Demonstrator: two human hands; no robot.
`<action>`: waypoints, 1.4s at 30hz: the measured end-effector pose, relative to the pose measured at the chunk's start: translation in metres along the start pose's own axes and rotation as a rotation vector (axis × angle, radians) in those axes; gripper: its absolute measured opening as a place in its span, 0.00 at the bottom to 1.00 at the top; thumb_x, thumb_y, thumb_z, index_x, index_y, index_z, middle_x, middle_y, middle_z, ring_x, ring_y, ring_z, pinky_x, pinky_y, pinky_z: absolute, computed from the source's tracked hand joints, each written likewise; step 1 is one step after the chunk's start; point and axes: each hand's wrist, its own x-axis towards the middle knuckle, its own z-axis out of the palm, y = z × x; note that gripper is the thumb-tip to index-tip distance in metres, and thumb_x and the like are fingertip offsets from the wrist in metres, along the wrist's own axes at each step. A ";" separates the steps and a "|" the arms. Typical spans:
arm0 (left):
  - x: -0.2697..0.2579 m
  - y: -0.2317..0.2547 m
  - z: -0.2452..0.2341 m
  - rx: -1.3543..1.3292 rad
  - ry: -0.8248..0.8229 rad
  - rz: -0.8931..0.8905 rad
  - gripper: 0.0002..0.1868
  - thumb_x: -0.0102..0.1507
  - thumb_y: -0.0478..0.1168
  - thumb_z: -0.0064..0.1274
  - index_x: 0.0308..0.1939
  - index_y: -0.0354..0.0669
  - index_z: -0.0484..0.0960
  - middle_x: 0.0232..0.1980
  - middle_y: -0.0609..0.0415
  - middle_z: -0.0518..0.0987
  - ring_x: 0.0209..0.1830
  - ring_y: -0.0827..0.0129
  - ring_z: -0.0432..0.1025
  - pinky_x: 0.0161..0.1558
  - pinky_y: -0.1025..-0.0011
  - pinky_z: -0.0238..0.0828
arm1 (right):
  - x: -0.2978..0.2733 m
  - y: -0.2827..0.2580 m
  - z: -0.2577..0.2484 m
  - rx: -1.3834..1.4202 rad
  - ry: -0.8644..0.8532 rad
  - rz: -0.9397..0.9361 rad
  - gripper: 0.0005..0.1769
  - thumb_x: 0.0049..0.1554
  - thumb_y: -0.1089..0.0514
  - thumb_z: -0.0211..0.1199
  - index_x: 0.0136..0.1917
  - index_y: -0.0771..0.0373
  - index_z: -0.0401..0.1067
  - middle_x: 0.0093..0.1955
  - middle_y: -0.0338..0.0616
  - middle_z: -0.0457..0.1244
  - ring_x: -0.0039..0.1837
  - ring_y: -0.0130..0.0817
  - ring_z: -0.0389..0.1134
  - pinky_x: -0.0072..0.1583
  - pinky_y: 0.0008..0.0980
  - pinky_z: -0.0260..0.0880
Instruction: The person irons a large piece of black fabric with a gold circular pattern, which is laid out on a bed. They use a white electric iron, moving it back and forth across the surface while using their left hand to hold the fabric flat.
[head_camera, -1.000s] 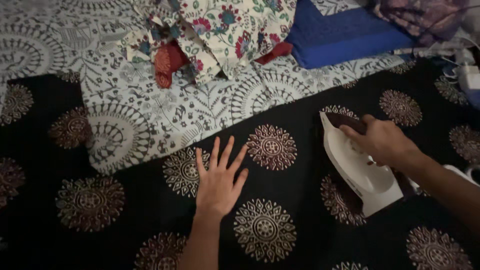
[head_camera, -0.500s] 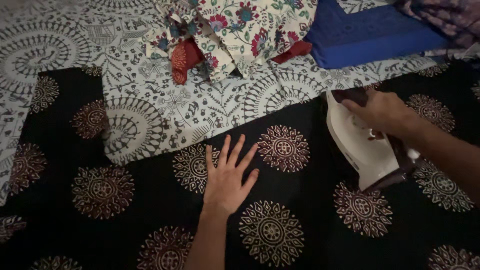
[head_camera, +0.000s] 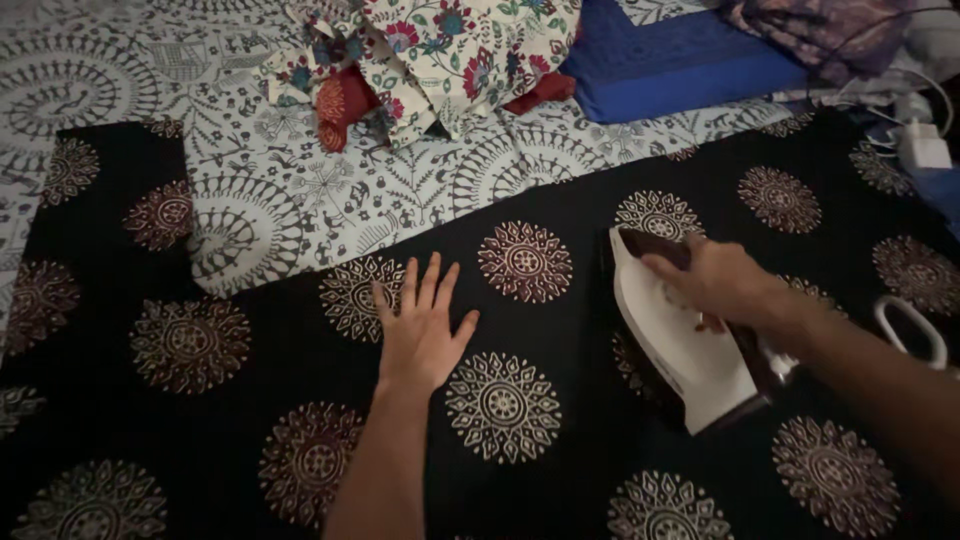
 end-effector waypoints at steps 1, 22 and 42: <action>-0.008 -0.003 0.000 0.013 -0.027 -0.020 0.40 0.67 0.69 0.31 0.80 0.64 0.45 0.84 0.62 0.40 0.83 0.61 0.33 0.74 0.34 0.24 | -0.011 0.002 0.003 -0.026 -0.012 0.022 0.43 0.59 0.31 0.55 0.68 0.73 0.62 0.34 0.62 0.71 0.30 0.46 0.73 0.34 0.41 0.76; -0.073 -0.053 -0.040 0.197 -0.133 -0.010 0.42 0.69 0.70 0.22 0.82 0.56 0.44 0.84 0.53 0.43 0.82 0.47 0.36 0.72 0.30 0.25 | -0.138 0.005 0.064 -0.077 -0.046 0.177 0.42 0.58 0.31 0.55 0.69 0.67 0.64 0.37 0.54 0.73 0.33 0.43 0.77 0.35 0.41 0.81; 0.015 -0.084 0.007 -0.066 0.290 0.126 0.33 0.69 0.62 0.29 0.78 0.64 0.52 0.82 0.57 0.45 0.82 0.53 0.35 0.70 0.26 0.22 | 0.006 -0.115 0.020 -0.091 0.140 0.048 0.41 0.61 0.30 0.54 0.66 0.71 0.69 0.42 0.58 0.73 0.36 0.45 0.77 0.36 0.41 0.80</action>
